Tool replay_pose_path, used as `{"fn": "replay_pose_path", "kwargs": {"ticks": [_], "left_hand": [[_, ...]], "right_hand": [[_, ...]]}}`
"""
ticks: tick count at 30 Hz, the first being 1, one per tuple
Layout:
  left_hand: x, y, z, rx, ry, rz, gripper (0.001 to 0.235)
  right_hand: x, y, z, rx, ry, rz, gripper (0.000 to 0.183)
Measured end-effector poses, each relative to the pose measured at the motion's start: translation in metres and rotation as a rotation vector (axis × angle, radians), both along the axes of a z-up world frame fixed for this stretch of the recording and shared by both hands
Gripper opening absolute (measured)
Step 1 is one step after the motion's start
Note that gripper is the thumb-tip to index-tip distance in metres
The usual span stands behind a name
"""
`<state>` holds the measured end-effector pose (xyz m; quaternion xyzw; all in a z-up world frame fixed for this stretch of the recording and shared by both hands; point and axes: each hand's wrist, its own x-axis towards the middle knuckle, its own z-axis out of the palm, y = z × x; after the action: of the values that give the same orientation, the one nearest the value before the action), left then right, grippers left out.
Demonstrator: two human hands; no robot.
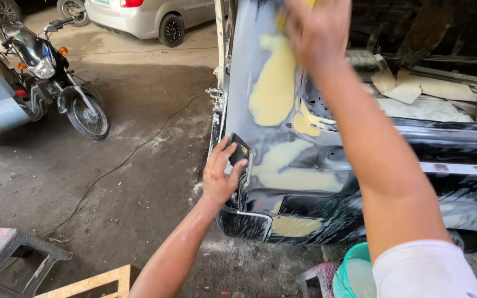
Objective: The person sands the surface of a car door using a sanding block and a cloth, frequently dipping the tools into a green bucket of water. The person works on the door's edge and main panel, smoothing the surface in a workshop environment.
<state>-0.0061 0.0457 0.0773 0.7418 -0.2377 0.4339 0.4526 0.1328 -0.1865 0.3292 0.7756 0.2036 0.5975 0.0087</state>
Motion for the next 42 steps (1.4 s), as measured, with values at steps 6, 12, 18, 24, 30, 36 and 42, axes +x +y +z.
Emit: {"fn": "replay_pose_path", "kwargs": {"ticks": [6,12,18,24,30,36,42], "left_hand": [[0.028,0.004,0.046,0.141,-0.223,0.106,0.041],[0.089,-0.016,0.124,0.717,-0.593,0.174,0.042],[0.115,-0.048,0.208,0.596,-0.709,0.154,0.039],[0.107,-0.047,0.132,0.445,-0.641,0.12,0.036],[0.127,-0.042,0.09,0.616,-0.742,0.077,0.031],[0.131,-0.056,0.158,0.472,-0.683,0.201,0.032],[0.118,-0.049,0.073,0.606,-0.71,0.097,0.027]], "right_hand": [[-0.077,-0.036,-0.15,-0.515,0.06,0.269,0.054],[-0.072,-0.09,-0.154,-0.26,0.095,0.169,0.054],[-0.068,-0.083,-0.154,-0.058,0.029,0.1,0.051],[-0.064,-0.084,-0.159,0.018,0.11,0.185,0.055],[-0.066,-0.084,-0.16,0.043,0.087,0.17,0.053],[-0.07,-0.086,-0.16,0.054,0.117,0.201,0.054],[-0.065,-0.086,-0.163,0.034,0.115,0.208,0.053]]}}
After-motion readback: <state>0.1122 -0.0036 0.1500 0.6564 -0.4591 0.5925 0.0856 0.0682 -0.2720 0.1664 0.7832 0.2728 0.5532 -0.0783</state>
